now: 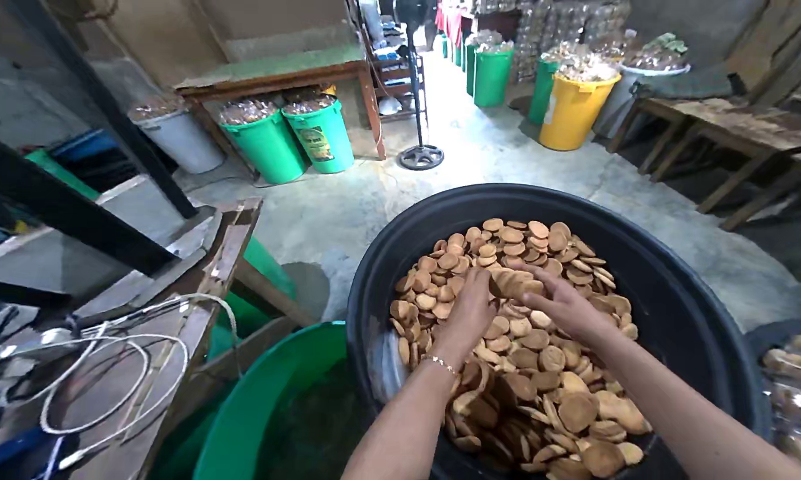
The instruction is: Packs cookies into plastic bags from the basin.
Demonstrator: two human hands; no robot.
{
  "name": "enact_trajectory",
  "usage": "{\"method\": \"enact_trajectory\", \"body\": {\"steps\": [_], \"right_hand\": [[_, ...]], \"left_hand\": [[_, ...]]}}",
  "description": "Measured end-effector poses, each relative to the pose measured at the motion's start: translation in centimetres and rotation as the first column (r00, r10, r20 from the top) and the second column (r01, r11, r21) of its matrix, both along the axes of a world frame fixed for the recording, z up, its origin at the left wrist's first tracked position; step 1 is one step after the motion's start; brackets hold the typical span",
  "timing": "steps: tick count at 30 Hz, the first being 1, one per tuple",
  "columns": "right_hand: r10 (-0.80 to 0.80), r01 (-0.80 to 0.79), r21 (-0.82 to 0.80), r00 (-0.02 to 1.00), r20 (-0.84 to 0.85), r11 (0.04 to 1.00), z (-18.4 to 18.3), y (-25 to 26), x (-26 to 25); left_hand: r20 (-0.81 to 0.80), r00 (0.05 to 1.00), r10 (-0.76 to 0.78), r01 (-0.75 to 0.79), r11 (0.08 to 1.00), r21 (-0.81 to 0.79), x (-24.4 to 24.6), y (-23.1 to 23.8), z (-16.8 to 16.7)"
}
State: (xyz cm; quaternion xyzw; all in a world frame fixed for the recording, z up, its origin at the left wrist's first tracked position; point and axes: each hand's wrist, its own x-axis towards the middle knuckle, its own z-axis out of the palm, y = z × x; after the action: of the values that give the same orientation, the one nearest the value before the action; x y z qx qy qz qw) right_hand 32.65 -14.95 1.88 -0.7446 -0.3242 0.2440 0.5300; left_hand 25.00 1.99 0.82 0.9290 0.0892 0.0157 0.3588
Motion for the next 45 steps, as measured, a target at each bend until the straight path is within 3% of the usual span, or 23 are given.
{"method": "enact_trajectory", "body": {"steps": [2,6,10,14,16,18,20,23,25,27,29,30,31,33,35,37,39,41,45], "right_hand": [[-0.022,0.032,-0.05,0.98,0.199,0.998,1.0,-0.5,-1.0],[-0.172,0.143,0.105,0.909,0.38,0.984,1.5,-1.7,-3.3],[-0.021,0.119,-0.241,0.928,0.372,0.963,2.4,-1.9,-4.2],[0.035,0.111,-0.472,0.956,0.29,0.875,3.2,-0.9,-4.2],[0.003,0.075,-0.395,0.981,0.193,0.916,2.5,-1.3,-3.7],[-0.001,0.001,-0.211,1.0,0.001,0.978,1.9,-2.2,-2.8],[-0.055,0.052,-0.026,0.99,-0.131,0.998,1.4,-2.4,-2.2],[-0.229,0.247,0.171,0.966,-0.12,0.954,0.0,-1.5,-1.9],[-0.289,0.295,0.261,0.955,-0.061,0.919,-0.1,-1.4,-2.0],[-0.284,0.29,0.333,0.957,-0.067,0.897,1.3,-2.2,-1.9],[-0.212,0.23,0.385,0.973,-0.089,0.894,3.8,-3.6,-1.9],[-0.135,0.157,0.383,0.987,-0.084,0.91,5.0,-4.3,-1.8],[-0.055,0.071,0.354,0.997,-0.057,0.932,6.0,-4.6,-1.6],[0.02,-0.037,0.202,0.996,0.086,0.979,8.1,-4.3,-1.5],[-0.09,0.053,0.118,0.937,0.336,0.992,9.2,-3.4,-1.8],[-0.294,0.2,0.24,0.83,0.474,0.95,9.0,-3.8,-1.8],[-0.329,0.176,0.335,0.814,0.478,0.925,8.0,-5.6,-1.7],[-0.202,0.077,0.274,0.862,0.465,0.959,7.6,-7.0,-2.8],[-0.285,0.235,0.207,0.923,0.258,0.95,6.9,-5.9,-4.9]], "left_hand": [[0.025,1.0,-0.006,0.006,1.0,0.001,-0.2,-0.8,0.4],[-0.044,0.997,-0.058,0.063,0.99,0.127,-0.6,-0.9,1.0],[-0.06,0.996,-0.062,0.07,0.987,0.142,-0.7,-1.8,1.1],[0.145,0.982,-0.12,0.106,0.989,0.102,-0.8,-3.8,-0.2],[0.238,0.961,-0.143,0.116,0.986,0.123,-1.0,-4.4,-1.0],[0.308,0.941,-0.143,0.094,0.981,0.167,-1.1,-5.0,-1.3],[0.371,0.911,-0.178,0.086,0.964,0.252,-1.4,-6.1,-0.8],[0.521,0.781,-0.345,0.173,0.921,0.349,-2.7,-8.7,-0.1],[0.632,0.643,-0.433,0.222,0.895,0.388,-3.8,-9.0,0.4],[0.77,0.497,-0.399,0.251,0.916,0.313,-4.1,-6.8,1.5],[0.85,0.498,-0.173,0.278,0.96,0.033,-4.0,-3.6,3.1],[0.809,0.585,-0.058,0.334,0.926,-0.175,-3.7,-2.0,3.6],[0.714,0.701,0.002,0.4,0.826,-0.396,-3.4,-0.8,3.7],[0.484,0.875,-0.023,0.429,0.502,-0.751,-2.9,0.1,2.6],[0.365,0.93,-0.031,0.364,0.201,-0.91,-3.0,-0.9,1.8],[0.376,0.926,-0.032,0.377,0.026,-0.926,-2.9,-1.5,1.7],[0.42,0.907,-0.022,0.419,-0.029,-0.907,-2.8,-1.7,1.8],[0.441,0.897,-0.03,0.44,-0.029,-0.898,-2.9,-2.2,1.9],[0.373,0.924,-0.08,0.377,0.039,-0.925,-3.3,-4.1,1.5]]}}
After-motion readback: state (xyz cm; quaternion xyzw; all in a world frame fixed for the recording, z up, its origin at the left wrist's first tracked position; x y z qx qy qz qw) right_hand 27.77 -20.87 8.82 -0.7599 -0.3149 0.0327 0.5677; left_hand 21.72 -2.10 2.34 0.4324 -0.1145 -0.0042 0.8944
